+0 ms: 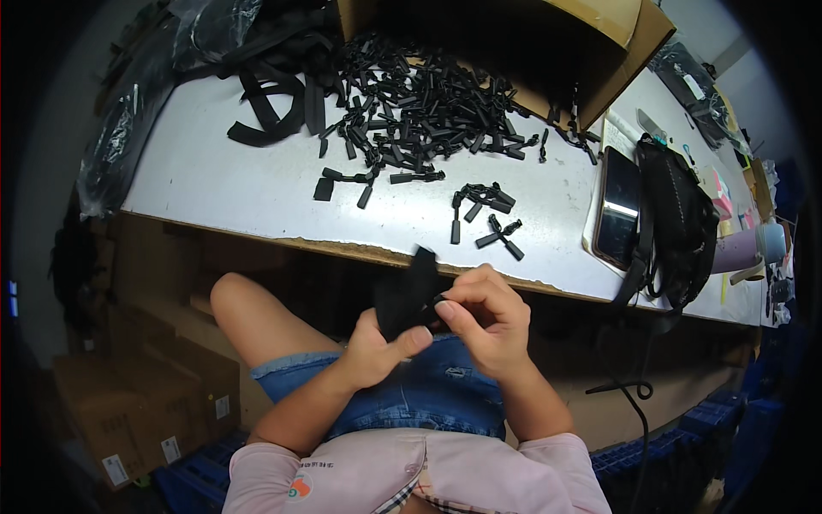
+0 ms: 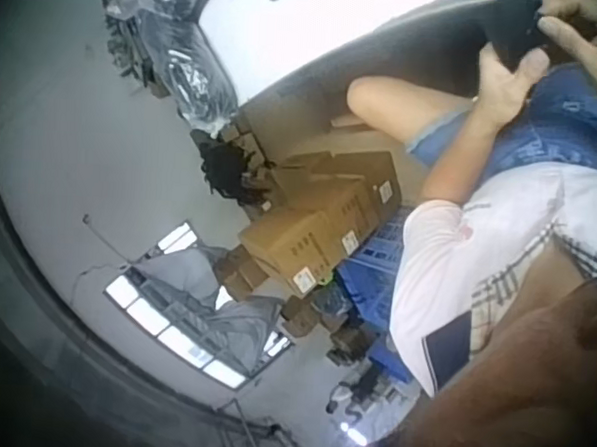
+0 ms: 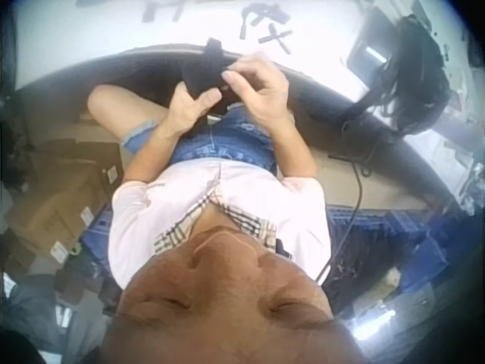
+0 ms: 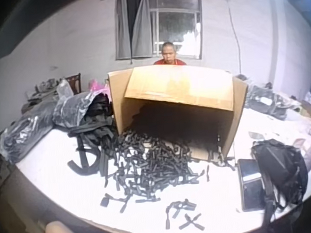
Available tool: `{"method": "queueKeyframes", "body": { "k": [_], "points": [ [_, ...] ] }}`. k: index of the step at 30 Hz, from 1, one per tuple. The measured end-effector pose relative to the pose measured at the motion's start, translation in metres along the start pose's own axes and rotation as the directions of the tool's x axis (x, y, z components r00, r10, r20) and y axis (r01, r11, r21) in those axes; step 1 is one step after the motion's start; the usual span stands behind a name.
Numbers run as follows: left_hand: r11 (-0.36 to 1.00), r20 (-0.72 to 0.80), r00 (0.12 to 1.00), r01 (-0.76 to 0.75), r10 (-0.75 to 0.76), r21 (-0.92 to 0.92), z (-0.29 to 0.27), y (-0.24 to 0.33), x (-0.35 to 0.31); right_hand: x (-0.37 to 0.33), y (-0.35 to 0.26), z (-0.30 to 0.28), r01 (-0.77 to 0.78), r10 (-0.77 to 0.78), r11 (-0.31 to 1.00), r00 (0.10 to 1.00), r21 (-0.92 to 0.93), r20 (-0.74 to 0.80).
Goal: The person sits on the floor and repeatedly picks up small black plastic clips from a table, attaching them to the ends of black fabric straps held in their left hand. The person works through a pile of loose clips, fastening them one by one to the strap ends.
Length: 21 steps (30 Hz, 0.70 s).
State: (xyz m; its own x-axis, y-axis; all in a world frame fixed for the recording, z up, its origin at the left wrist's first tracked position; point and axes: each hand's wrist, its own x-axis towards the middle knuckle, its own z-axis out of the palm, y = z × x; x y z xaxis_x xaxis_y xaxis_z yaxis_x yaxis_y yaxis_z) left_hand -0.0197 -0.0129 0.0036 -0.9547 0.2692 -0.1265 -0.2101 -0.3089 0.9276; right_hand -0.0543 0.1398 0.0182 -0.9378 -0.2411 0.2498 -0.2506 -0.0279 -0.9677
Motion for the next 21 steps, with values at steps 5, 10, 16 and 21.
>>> {"method": "queueKeyframes", "body": {
  "k": [5,10,16,21],
  "points": [
    [0.993,-0.025,0.999,-0.023,0.02,-0.114,-0.001,-0.009,0.004,-0.01,0.005,-0.001,-0.357,0.325,0.84,0.934,0.408,0.148],
    [0.995,-0.192,0.98,-0.072,0.057,-0.07,0.009,-0.01,0.003,-0.016,0.007,0.004,-0.241,0.242,0.953,0.97,0.184,0.019],
    [0.432,0.124,0.663,-0.606,0.738,0.668,0.007,-0.009,0.014,-0.02,0.013,0.001,-0.427,0.417,0.826,0.902,0.368,0.111],
    [0.975,-0.162,0.987,-0.026,-0.01,-0.22,0.016,-0.007,0.005,0.006,0.005,-0.017,0.171,-0.185,0.903,0.983,-0.394,0.003]
  ]
}}
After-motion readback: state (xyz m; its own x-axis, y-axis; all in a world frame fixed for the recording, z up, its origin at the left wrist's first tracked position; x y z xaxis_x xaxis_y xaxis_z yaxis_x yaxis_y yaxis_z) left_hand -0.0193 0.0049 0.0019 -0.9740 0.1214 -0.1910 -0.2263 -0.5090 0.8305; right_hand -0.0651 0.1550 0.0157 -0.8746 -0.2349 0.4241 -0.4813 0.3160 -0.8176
